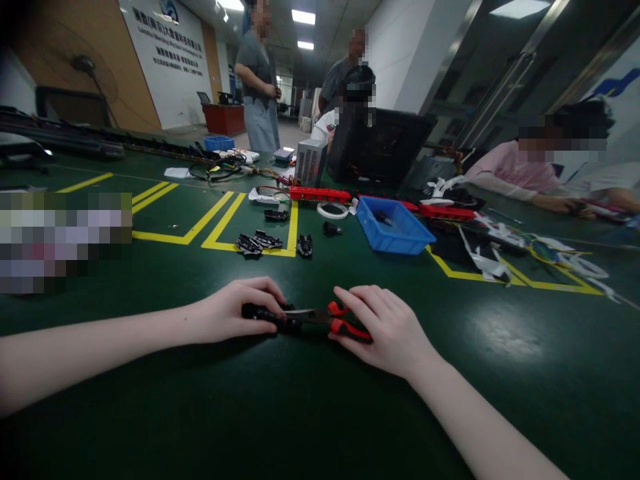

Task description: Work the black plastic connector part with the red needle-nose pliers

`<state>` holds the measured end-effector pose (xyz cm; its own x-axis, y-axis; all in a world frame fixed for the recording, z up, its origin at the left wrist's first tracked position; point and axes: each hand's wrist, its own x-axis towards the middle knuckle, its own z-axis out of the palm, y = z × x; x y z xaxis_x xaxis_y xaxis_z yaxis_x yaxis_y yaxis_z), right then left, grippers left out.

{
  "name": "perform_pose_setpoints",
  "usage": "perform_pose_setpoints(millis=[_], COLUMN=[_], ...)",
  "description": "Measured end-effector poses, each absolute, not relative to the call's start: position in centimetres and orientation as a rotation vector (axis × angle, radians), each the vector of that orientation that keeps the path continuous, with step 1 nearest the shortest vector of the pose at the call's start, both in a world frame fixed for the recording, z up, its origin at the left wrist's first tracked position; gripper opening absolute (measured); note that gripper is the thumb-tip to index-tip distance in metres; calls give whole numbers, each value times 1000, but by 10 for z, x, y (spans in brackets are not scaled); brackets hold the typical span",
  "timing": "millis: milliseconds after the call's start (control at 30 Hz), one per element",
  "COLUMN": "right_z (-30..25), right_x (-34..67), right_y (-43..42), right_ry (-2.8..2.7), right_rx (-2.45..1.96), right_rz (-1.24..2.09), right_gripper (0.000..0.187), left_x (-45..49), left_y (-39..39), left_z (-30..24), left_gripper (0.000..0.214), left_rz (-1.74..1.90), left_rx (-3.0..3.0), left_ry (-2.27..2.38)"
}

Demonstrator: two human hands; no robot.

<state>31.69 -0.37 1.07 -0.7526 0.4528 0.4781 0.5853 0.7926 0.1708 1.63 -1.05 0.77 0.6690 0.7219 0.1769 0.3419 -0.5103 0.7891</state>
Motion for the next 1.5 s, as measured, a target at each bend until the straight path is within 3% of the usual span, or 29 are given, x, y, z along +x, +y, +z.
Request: perform_pose_setpoints(millis=[600,1100,1500], right_z=[14,15,15], right_x=[315,316,315], right_y=[-6,-9,-12], right_ry=[-2619,-2640,-2618], right_rx=[-834,-870,-903], right_rz=[-242,-198,-131], right_gripper=[35,33,34], left_x=[17,18,20], left_y=[-7,-10,-14], left_z=[4,4,9], left_gripper=[15,23,18], left_rz=[608,563,457], left_rx=[2131,2297,2366], left_ry=[822,802,861])
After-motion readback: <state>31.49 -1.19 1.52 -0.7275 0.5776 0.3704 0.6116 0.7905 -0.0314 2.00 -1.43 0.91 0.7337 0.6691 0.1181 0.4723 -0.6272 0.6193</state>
